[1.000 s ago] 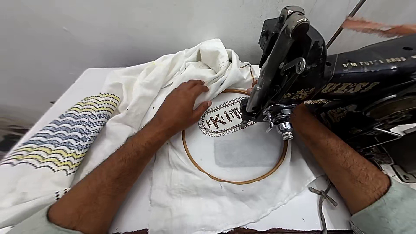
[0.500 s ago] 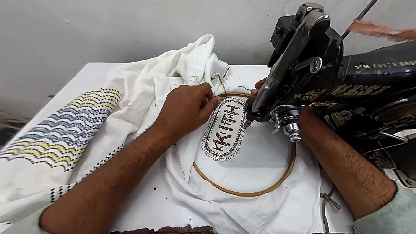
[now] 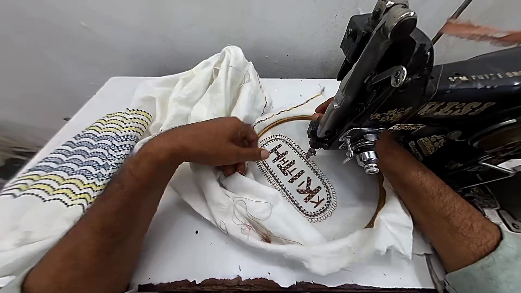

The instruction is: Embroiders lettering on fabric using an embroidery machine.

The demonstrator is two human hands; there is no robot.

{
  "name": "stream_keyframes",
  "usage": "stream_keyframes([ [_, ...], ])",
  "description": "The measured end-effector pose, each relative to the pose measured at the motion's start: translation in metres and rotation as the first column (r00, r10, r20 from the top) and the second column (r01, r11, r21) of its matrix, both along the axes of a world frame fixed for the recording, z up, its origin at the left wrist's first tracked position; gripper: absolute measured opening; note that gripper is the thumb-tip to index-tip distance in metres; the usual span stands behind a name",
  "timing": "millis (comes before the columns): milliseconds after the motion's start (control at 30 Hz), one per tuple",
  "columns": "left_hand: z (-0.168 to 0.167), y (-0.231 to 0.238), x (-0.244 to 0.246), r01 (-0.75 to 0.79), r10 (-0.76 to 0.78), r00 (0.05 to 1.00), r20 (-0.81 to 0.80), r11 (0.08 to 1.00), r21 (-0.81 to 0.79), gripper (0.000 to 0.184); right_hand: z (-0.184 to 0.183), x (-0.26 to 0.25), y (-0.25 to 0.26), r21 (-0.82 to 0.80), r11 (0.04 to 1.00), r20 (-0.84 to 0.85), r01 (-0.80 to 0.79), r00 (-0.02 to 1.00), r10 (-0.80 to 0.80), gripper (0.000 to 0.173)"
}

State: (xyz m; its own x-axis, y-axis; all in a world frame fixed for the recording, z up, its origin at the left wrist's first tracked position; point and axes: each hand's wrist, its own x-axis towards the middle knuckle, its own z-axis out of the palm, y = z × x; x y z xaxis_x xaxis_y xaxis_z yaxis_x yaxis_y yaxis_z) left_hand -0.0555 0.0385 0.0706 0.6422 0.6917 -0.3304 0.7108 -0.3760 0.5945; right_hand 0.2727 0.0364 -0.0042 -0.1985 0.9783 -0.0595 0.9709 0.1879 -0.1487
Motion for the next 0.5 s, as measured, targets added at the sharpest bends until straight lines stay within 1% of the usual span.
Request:
stream_keyframes([
  [33,-0.004,-0.002,0.001,-0.017,0.015,0.992,0.128,1.0,0.014,0.034,-0.044,0.008,0.014,0.425,0.904,-0.078,-0.052,0.993,0.094,0.034],
  [67,-0.009,-0.003,0.003,-0.067,0.031,0.972,0.234,0.987,0.146,0.034,-0.063,0.01,0.027,0.564,0.823,-0.129,-0.063,0.978,0.163,0.034],
  [100,-0.016,0.001,0.005,-0.135,0.036,0.959,0.281,0.929,0.344,0.034,-0.059,0.006,0.029,0.531,0.845,-0.169,-0.056,0.971,0.17,0.035],
  [133,-0.024,0.008,0.005,-0.184,0.041,0.963,0.265,0.82,0.542,0.032,-0.041,-0.004,0.02,0.436,0.899,-0.196,-0.03,0.972,0.128,0.036],
  [167,-0.031,0.014,0.005,-0.193,0.052,0.973,0.223,0.712,0.676,0.031,-0.019,-0.014,0.0,0.353,0.935,-0.236,0.023,0.97,0.065,0.032],
  [200,-0.036,0.019,0.003,-0.16,0.055,0.985,0.165,0.658,0.736,0.032,0.012,-0.028,-0.028,0.233,0.968,-0.294,0.099,0.955,-0.027,0.026],
  [233,-0.039,0.023,0.001,-0.105,0.044,0.994,0.101,0.663,0.741,0.033,0.039,-0.04,-0.052,0.107,0.98,-0.336,0.166,0.934,-0.121,0.024],
  [267,-0.041,0.025,-0.001,-0.046,0.032,0.999,0.033,0.687,0.725,0.034,0.053,-0.047,-0.064,0.04,0.98,-0.347,0.196,0.922,-0.171,0.022],
  [333,-0.041,0.023,-0.002,0.037,0.043,0.994,-0.099,0.727,0.686,0.031,0.058,-0.048,-0.068,0.046,0.982,-0.313,0.183,0.936,-0.159,0.021],
  [400,-0.029,0.016,-0.002,0.079,0.071,0.975,-0.213,0.781,0.619,0.034,0.062,-0.051,-0.068,0.017,0.984,-0.254,0.179,0.952,-0.169,0.024],
  [433,-0.021,0.011,-0.002,0.099,0.054,0.965,-0.257,0.83,0.549,0.036,0.065,-0.052,-0.067,-0.01,0.984,-0.229,0.178,0.957,-0.176,0.025],
  [467,-0.012,0.005,-0.002,0.127,0.009,0.958,-0.285,0.88,0.457,0.037,0.063,-0.05,-0.064,-0.002,0.989,-0.215,0.146,0.966,-0.143,0.026],
  [500,-0.006,0.0,-0.003,0.179,-0.077,0.957,-0.281,0.916,0.359,0.039,0.049,-0.038,-0.054,0.075,0.996,-0.196,0.054,0.98,-0.038,0.027],
])
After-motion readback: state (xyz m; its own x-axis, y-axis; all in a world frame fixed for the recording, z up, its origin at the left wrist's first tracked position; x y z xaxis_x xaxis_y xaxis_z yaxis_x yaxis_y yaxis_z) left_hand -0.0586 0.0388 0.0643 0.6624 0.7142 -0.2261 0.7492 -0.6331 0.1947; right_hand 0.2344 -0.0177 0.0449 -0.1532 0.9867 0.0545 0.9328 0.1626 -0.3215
